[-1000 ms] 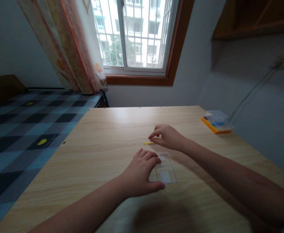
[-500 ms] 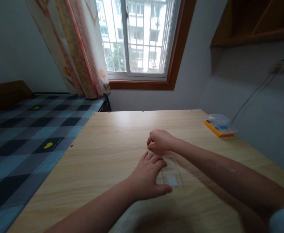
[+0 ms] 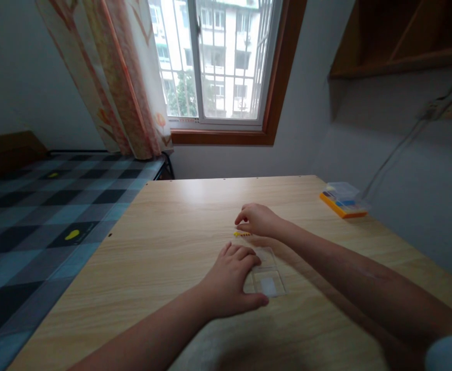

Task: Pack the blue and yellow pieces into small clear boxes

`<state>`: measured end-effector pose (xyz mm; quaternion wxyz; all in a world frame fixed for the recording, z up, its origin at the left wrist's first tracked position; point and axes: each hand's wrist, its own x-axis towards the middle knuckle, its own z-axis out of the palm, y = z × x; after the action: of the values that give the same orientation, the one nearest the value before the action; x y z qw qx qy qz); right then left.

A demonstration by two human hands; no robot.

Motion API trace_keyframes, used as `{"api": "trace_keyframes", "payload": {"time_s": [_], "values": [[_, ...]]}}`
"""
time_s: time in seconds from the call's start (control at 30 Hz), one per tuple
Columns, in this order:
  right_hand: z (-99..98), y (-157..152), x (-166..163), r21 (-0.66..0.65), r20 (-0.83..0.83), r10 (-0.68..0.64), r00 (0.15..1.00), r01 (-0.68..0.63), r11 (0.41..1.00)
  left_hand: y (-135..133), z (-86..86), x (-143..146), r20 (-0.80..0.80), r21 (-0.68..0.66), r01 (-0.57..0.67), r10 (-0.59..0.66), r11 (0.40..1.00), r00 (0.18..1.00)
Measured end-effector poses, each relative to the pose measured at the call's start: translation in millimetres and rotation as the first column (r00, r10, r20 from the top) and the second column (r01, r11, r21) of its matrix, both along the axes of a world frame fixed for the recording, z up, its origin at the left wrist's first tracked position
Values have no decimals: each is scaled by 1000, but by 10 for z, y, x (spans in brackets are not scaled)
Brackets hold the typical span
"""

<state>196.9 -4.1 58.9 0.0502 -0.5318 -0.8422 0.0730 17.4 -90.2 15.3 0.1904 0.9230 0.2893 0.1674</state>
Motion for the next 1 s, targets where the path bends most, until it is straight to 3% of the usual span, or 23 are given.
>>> {"api": "trace_keyframes", "payload": {"time_s": [0.4, 0.77, 0.9, 1.0], "values": [[-78, -154, -189, 27, 84, -127, 988, 126, 992, 5, -27, 0, 7, -16, -3, 3, 1000, 1000], [-85, -126, -284, 4, 71, -91, 993, 91, 996, -4, -8, -13, 6, -15, -2, 2, 1000, 1000], [46, -135, -217, 12, -1, -23, 1000, 23, 1000, 0, -7, -10, 5, -3, -5, 5, 1000, 1000], [223, -261, 15, 24, -80, 77, 994, -75, 997, 5, -9, -6, -9, -2, -3, 3, 1000, 1000]]}}
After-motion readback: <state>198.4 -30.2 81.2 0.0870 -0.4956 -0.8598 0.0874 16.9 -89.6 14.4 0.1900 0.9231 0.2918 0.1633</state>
